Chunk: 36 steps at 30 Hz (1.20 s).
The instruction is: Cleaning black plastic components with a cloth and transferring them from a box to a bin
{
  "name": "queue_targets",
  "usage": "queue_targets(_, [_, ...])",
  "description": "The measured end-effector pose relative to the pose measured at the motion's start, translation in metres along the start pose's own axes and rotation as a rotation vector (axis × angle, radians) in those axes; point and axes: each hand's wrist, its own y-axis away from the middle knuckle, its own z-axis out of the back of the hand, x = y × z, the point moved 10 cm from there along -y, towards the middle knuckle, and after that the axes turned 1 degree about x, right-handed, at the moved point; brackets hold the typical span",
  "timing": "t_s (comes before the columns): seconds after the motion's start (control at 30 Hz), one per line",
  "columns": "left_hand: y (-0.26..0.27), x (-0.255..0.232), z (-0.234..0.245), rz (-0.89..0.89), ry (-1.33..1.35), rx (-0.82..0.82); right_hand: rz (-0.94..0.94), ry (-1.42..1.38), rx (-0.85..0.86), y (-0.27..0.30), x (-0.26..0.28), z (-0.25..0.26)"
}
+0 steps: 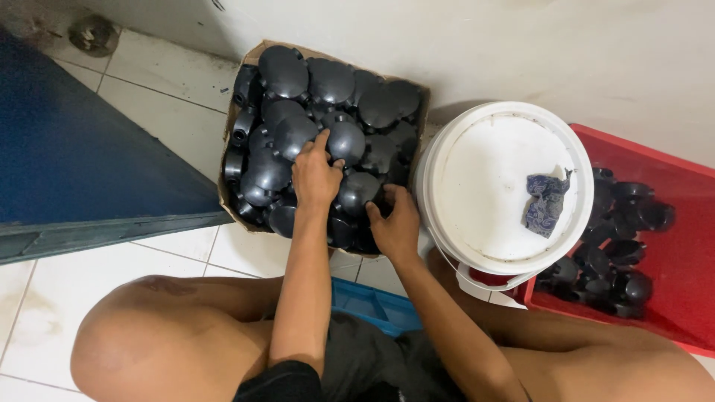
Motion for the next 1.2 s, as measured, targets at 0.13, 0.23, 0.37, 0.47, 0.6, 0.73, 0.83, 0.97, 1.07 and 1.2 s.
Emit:
queue_targets(0.13, [-0.001,-0.002,0.001,-0.035,0.003,-0.034,0.173,0.122,-0.002,-0.002,-0.001,-0.008])
queue_targets(0.23, [-0.004,-0.003,0.001,-0.055,0.008,-0.041,0.317,0.235,-0.043,-0.004,0.007,-0.010])
queue_targets(0.37, [-0.006,0.004,0.002,-0.062,0.079,-0.066,0.463,0.323,-0.076,0.000,0.019,-0.014])
queue_targets(0.47, [-0.009,0.009,0.004,-0.052,0.148,-0.080,0.540,0.361,-0.071,0.001,0.022,-0.019])
queue_targets(0.6, [-0.003,-0.001,0.018,-0.032,0.238,-0.082,0.616,0.437,0.008,0.009,0.035,-0.030])
queue_targets(0.73, [-0.007,0.004,0.020,-0.010,0.267,-0.106,0.592,0.519,0.033,0.009,0.038,-0.036])
queue_targets(0.83, [-0.004,0.011,0.023,0.026,0.343,-0.138,0.599,0.538,0.029,0.012,0.039,-0.037])
queue_targets(0.97, [-0.003,0.005,0.027,0.008,0.291,-0.141,0.577,0.491,0.010,0.010,0.037,-0.032])
queue_targets(1.07, [-0.001,0.002,0.024,0.004,0.266,-0.148,0.614,0.540,-0.031,0.008,0.027,-0.037])
queue_targets(1.2, [0.012,-0.022,0.038,-0.033,0.321,-0.200,0.601,0.521,-0.053,0.003,0.022,-0.034])
